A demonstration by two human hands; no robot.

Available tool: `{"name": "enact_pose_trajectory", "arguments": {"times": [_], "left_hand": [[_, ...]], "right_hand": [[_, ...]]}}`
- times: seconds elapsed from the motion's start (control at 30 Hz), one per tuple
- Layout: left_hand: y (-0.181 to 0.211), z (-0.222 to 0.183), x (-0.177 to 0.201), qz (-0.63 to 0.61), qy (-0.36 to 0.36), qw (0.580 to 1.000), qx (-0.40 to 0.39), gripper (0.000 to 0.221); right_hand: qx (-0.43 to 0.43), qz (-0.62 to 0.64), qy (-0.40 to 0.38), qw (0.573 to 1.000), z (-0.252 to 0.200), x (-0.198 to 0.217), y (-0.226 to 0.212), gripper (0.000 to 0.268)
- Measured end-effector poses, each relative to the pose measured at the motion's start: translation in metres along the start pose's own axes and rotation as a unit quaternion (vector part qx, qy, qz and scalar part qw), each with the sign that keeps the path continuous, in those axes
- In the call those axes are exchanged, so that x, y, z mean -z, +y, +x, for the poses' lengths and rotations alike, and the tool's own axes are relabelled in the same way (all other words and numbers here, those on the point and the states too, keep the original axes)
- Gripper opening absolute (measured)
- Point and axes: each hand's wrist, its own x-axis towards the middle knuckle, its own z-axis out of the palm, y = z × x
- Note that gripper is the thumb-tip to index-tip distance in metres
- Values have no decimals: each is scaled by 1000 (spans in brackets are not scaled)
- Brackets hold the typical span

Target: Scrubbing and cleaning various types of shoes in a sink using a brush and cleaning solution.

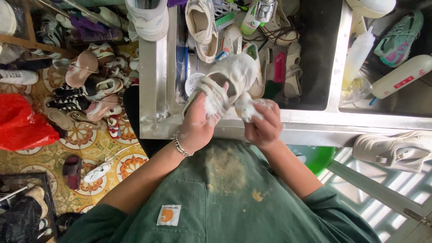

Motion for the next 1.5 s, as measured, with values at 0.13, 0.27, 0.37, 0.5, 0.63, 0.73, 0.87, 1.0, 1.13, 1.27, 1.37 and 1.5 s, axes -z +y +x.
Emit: {"name": "enact_pose_trajectory", "arguments": {"times": [0.13, 0.27, 0.37, 0.5, 0.63, 0.73, 0.87, 1.0, 1.13, 1.27, 1.37, 1.5], "left_hand": [[-5, -5, -8, 52, -17, 998, 23, 51], [3, 3, 6, 32, 27, 999, -28, 68], [10, 2, 11, 4, 52, 998, 18, 75], [10, 1, 2, -178, 26, 978, 102, 88], [-54, -18, -6, -330, -5, 942, 62, 108], [-8, -6, -6, -396, 89, 914, 17, 102], [-38, -9, 21, -386, 31, 921, -39, 114], [-75, -25, -3, -454, 28, 891, 3, 114], [-70, -23, 2, -366, 49, 929, -35, 120], [-25, -17, 7, -457, 44, 888, 1, 118], [-57, -32, -1, -442, 37, 896, 27, 123], [-27, -15, -15, -505, 45, 862, -17, 118]], "right_hand": [[-1, -9, -36, 999, 45, -32, -14, 18], [-37, 21, -51, 998, -8, -22, -13, 15], [-34, 33, -53, 997, -11, -9, -5, 13], [20, 2, 11, 1000, 48, -20, -3, 21], [-3, 22, -65, 998, 45, -48, -35, 12], [69, 20, -59, 996, 10, -30, -22, 16], [57, 35, -62, 996, 15, -17, -7, 16], [68, 10, -35, 997, 82, -51, -28, 14], [54, 18, -44, 997, 43, -47, -23, 12], [27, 48, -65, 996, 12, -24, -11, 15], [28, 32, -37, 998, 43, -32, -21, 15], [43, 9, -43, 998, 26, -49, -24, 15]]}}
